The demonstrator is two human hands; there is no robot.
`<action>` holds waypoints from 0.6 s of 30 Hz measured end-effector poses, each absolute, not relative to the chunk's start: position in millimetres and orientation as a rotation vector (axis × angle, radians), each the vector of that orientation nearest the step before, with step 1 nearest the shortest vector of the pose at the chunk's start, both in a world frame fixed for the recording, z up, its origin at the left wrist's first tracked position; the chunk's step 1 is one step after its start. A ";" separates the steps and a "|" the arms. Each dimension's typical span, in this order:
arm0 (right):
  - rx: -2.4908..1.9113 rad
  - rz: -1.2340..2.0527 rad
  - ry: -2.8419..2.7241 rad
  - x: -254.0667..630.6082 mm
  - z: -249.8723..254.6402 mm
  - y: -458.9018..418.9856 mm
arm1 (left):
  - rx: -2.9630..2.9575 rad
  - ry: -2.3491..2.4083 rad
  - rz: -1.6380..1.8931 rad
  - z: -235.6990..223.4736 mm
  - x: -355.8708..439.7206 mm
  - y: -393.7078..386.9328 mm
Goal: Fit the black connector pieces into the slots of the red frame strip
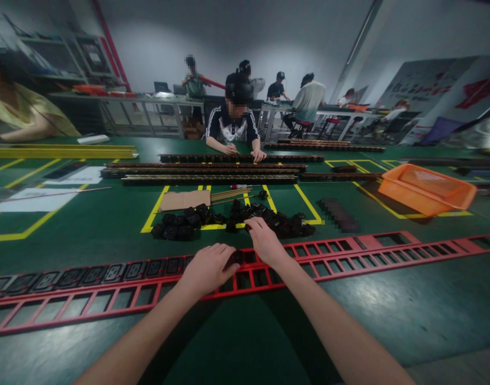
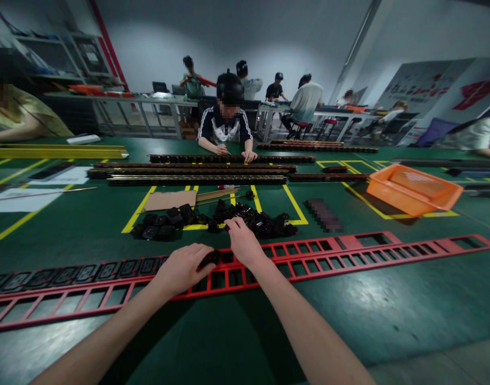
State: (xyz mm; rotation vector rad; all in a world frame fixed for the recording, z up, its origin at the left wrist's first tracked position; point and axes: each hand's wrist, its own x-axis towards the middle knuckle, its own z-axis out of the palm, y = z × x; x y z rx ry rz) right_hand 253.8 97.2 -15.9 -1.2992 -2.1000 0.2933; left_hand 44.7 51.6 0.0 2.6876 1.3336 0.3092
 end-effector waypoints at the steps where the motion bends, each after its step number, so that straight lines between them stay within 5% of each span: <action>1: -1.297 0.288 -2.104 253.8 -15.7 96.9 | 2.688 1.334 0.313 -0.3 44.7 51.4; 18: -1.410 0.312 -2.091 254.6 -14.9 96.2 | 2.685 1.321 0.339 -2.8 43.9 51.4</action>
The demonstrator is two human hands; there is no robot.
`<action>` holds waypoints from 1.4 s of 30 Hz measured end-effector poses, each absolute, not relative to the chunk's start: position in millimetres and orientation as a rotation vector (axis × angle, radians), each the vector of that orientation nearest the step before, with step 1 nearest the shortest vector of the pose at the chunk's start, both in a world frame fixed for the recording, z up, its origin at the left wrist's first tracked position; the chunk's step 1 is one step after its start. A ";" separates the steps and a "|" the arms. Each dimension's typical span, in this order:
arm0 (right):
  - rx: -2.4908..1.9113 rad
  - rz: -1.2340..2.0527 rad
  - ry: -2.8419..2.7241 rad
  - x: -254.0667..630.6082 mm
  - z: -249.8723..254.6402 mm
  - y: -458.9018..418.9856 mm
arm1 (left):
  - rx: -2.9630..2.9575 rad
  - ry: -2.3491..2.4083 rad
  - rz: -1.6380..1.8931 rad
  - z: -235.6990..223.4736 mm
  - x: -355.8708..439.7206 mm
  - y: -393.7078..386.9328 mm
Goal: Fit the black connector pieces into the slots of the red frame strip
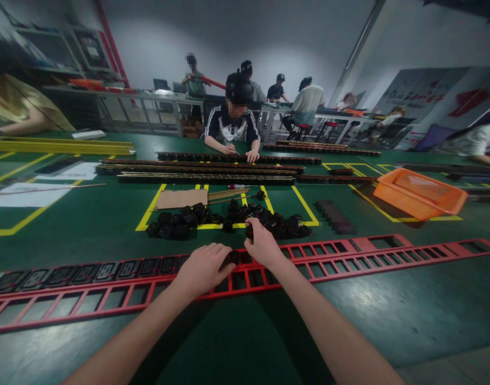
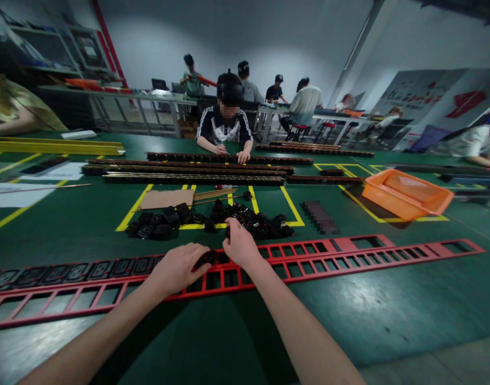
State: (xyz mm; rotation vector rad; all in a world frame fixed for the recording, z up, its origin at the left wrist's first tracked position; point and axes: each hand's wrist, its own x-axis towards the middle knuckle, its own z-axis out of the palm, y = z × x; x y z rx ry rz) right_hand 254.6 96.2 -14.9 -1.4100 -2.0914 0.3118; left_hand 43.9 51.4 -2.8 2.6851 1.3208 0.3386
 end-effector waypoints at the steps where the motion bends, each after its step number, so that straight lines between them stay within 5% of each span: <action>1: -1.426 0.314 -2.080 254.4 -14.2 95.8 | 2.686 1.320 0.339 -2.9 43.7 51.3; 8: -1.404 0.196 -2.101 252.6 -7.5 91.3 | 2.695 1.327 0.343 -2.1 44.3 51.6; 17: -1.208 0.567 -2.081 254.0 -9.5 94.5 | 2.687 1.313 0.355 -2.9 43.3 51.8; 28: -0.844 1.584 -1.849 274.6 12.6 96.5 | 2.680 1.327 0.298 4.1 44.7 50.8; 33: -0.897 1.574 -2.081 280.0 24.3 93.1 | 2.682 1.336 0.286 4.7 44.4 50.9; 42: -0.936 1.083 -2.417 272.8 27.2 92.3 | 2.680 1.316 0.317 2.1 44.4 50.8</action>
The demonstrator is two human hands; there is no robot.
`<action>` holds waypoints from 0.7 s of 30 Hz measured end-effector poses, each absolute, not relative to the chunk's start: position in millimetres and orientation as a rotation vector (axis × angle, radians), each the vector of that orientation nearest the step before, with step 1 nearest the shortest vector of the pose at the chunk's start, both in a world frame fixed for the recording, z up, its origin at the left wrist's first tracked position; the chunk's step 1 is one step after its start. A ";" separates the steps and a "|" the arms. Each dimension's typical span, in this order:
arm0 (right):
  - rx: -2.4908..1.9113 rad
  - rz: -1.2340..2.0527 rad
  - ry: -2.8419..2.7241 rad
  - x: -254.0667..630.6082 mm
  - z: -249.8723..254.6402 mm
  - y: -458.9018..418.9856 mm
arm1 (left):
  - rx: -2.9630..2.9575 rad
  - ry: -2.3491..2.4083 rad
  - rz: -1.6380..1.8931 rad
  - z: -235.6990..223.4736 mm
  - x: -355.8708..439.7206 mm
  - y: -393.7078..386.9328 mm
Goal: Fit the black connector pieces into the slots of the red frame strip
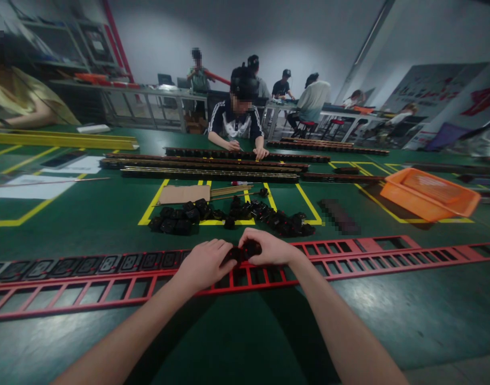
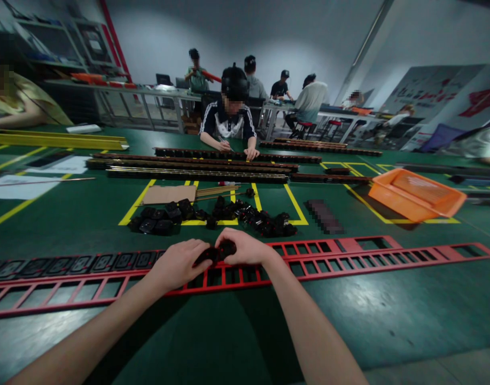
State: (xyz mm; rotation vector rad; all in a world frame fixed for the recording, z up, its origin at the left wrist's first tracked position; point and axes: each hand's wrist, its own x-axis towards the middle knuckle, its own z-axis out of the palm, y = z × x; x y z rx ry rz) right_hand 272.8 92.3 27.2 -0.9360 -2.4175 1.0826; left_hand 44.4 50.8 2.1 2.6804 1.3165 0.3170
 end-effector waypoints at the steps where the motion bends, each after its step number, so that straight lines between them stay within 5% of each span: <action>1: -0.930 1.060 -2.441 272.4 27.5 92.4 | 2.680 1.314 0.317 2.2 44.4 50.6; 21: -1.053 1.129 -2.389 271.2 25.1 92.7 | 2.672 1.313 0.311 2.7 44.3 50.9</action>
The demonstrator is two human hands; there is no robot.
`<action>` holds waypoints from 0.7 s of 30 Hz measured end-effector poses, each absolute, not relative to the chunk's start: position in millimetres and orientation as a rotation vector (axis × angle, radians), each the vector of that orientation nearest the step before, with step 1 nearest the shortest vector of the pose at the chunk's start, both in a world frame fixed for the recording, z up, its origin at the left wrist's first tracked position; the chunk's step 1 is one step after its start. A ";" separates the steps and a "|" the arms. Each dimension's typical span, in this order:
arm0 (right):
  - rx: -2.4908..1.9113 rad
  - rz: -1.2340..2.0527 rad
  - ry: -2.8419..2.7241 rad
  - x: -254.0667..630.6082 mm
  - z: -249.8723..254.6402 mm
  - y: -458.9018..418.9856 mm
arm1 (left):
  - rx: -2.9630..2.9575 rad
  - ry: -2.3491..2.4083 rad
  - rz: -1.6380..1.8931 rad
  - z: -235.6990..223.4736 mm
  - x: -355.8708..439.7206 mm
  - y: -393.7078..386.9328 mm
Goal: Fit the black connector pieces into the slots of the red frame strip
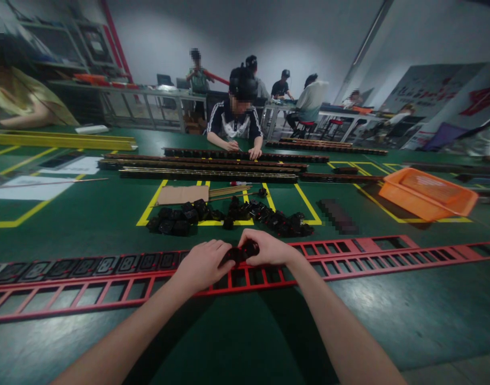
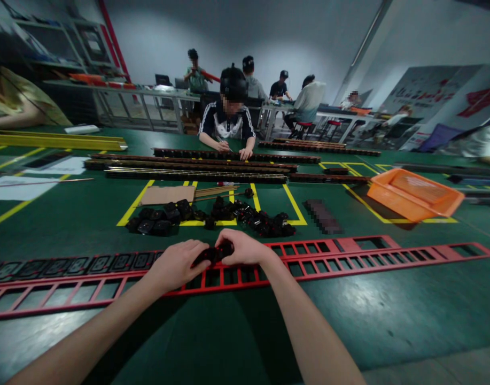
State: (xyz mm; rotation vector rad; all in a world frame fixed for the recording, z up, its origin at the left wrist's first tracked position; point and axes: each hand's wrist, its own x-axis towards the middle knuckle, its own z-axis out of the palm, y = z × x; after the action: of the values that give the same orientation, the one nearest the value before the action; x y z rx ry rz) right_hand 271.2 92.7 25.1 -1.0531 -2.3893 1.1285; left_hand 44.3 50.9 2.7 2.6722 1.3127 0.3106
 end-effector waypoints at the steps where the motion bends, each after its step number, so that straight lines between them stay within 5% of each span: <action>1: -1.054 1.126 -2.395 271.2 25.2 92.8 | 2.673 1.313 0.313 2.2 44.1 50.8; 21: -1.054 1.036 -2.455 270.3 24.6 93.6 | 2.684 1.323 0.309 2.6 45.1 51.5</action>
State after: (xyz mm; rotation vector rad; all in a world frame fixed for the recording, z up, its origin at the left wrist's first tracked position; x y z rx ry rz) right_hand 270.3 93.6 24.6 -1.0544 -2.4552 1.0363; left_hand 45.1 51.5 2.6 2.6836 1.3226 0.3094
